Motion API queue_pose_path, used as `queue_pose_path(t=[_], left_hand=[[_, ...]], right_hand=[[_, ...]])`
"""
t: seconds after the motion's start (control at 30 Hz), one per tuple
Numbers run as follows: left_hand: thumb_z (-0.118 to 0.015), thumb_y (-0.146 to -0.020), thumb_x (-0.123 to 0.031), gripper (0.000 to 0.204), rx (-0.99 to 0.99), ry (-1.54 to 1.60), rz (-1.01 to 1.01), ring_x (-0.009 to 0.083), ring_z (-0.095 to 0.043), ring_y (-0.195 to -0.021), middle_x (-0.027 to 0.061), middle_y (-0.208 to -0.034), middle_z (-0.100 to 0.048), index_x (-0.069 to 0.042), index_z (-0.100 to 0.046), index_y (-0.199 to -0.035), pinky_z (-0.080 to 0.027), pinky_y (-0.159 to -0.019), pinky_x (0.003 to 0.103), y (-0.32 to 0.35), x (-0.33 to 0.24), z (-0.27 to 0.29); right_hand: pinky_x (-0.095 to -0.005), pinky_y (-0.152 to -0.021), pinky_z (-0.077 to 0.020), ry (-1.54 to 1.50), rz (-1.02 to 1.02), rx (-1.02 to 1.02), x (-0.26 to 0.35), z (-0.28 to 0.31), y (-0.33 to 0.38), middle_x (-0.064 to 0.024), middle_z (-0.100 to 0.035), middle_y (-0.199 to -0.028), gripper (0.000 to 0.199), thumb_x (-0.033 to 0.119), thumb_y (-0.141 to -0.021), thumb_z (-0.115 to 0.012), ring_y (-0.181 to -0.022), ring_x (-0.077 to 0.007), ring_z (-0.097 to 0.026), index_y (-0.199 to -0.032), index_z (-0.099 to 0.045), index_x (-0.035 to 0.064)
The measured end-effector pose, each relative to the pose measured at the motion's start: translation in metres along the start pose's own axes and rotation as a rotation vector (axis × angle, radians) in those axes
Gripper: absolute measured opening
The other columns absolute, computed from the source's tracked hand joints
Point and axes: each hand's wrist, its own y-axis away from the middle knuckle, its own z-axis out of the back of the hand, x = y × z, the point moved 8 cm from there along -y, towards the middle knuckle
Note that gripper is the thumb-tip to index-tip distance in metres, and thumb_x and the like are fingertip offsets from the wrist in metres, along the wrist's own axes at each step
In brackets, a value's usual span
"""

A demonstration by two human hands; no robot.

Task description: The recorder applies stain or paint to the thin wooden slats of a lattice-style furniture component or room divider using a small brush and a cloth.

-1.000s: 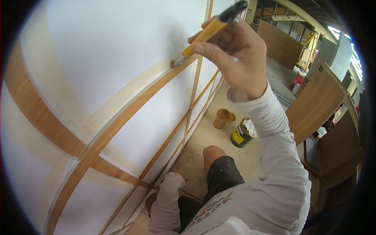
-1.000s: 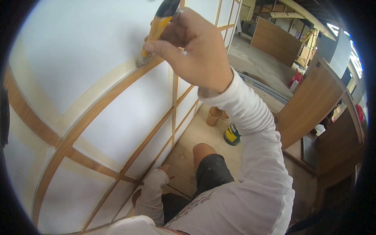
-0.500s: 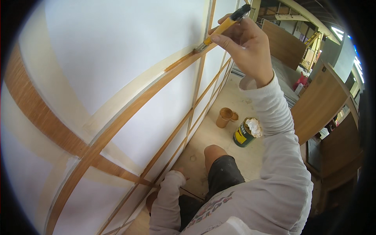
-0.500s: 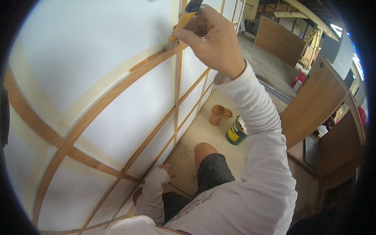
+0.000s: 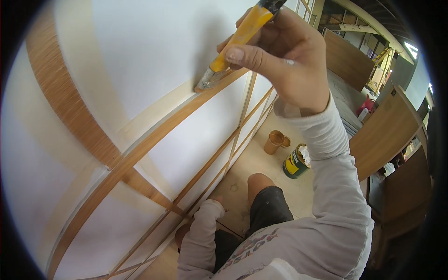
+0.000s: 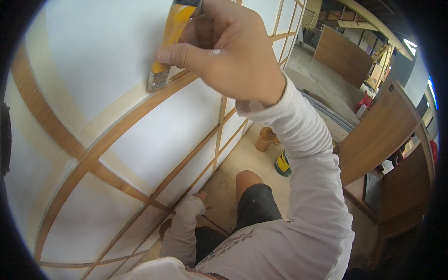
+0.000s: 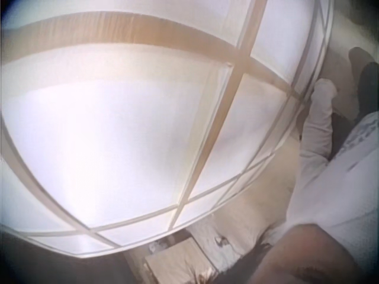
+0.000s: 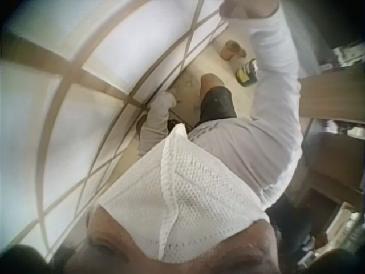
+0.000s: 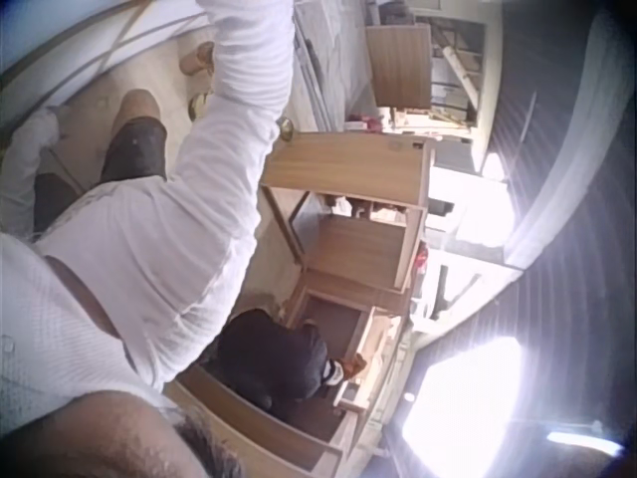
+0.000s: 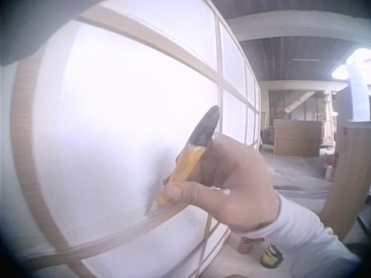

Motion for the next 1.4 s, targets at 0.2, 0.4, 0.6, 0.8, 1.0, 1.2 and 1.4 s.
queue_pose_path(t=[0.2,0.4,0.6,0.8,1.0,1.2,1.4], left_hand=[[-0.065,-0.079,-0.044,0.068,0.035,-0.001,0.008,0.0317,-0.045,-0.121,0.0163,-0.131,-0.047,-0.009,-0.041,-0.132,-0.038,-0.101,0.04,0.019,-0.007,0.012],[-0.065,-0.08,-0.043,0.067,-0.009,-0.071,-0.025,0.0319,-0.046,-0.12,0.0166,-0.131,-0.047,-0.007,-0.041,-0.131,-0.038,-0.101,0.039,0.011,-0.009,0.015],[-0.061,-0.082,-0.046,0.056,-0.007,-0.023,0.036,0.0305,-0.052,-0.114,0.0134,-0.125,-0.054,-0.01,-0.048,-0.123,-0.044,-0.095,0.041,0.016,-0.007,0.017],[-0.065,-0.08,-0.044,0.056,0.036,0.019,0.071,0.0325,-0.051,-0.114,0.016,-0.124,-0.053,-0.007,-0.049,-0.119,-0.044,-0.094,0.041,0.05,-0.016,0.035],[-0.065,-0.079,-0.043,0.053,-0.08,0.036,0.053,0.0308,-0.053,-0.111,0.0141,-0.122,-0.055,-0.01,-0.052,-0.119,-0.046,-0.092,0.041,0.039,-0.004,0.019],[-0.065,-0.079,-0.037,0.046,-0.174,-0.038,-0.105,0.0323,-0.057,-0.105,0.0166,-0.116,-0.058,-0.008,-0.056,-0.114,-0.049,-0.085,0.042,0.015,-0.003,0.011],[-0.069,-0.077,-0.032,0.057,-0.063,-0.052,-0.099,0.0376,-0.055,-0.101,0.0227,-0.109,-0.058,-0.006,-0.048,-0.123,-0.046,-0.085,0.043,0.029,-0.032,0.009]], right_hand=[[-0.0331,-0.072,-0.0568,-0.146,-0.139,0.113,-0.054,0.024,-0.003,-0.0211,-0.065,-0.09,0.033,0.005,-0.08,-0.067,-0.082,-0.0265,-0.067,-0.107,-0.049,-0.0023],[-0.0346,-0.076,-0.0556,-0.039,-0.067,0.038,-0.065,0.06,0.007,-0.0206,-0.065,-0.09,0.029,0.001,-0.083,-0.063,-0.088,-0.0263,-0.065,-0.108,-0.048,-0.0008],[-0.0315,-0.076,-0.0538,0.208,0.162,0.031,-0.032,0.046,0.008,-0.0154,-0.064,-0.089,0.033,-0.002,-0.079,-0.066,-0.086,-0.0233,-0.066,-0.108,-0.049,-0.0029],[-0.0299,-0.072,-0.0536,0.193,0.177,0.094,0.015,-0.004,0.012,-0.0118,-0.062,-0.084,0.035,-0.002,-0.077,-0.069,-0.085,-0.0215,-0.066,-0.106,-0.05,-0.0046],[-0.0329,-0.068,-0.0567,-0.019,0.288,0.176,0.025,-0.012,0.0,-0.0146,-0.065,-0.079,0.032,-0.001,-0.073,-0.071,-0.078,-0.0217,-0.067,-0.099,-0.053,-0.0039],[-0.0311,-0.067,-0.0549,0.069,-0.056,-0.177,-0.03,0.093,0.036,-0.017,-0.066,-0.084,0.029,-0.011,-0.07,-0.063,-0.076,-0.0241,-0.066,-0.096,-0.055,-0.0008],[-0.0319,-0.069,-0.0536,0.431,-0.588,-0.329,-0.208,0.237,0.2,-0.0135,-0.065,-0.085,0.024,-0.004,-0.074,-0.064,-0.074,-0.0207,-0.064,-0.095,-0.055,-0.0039]])
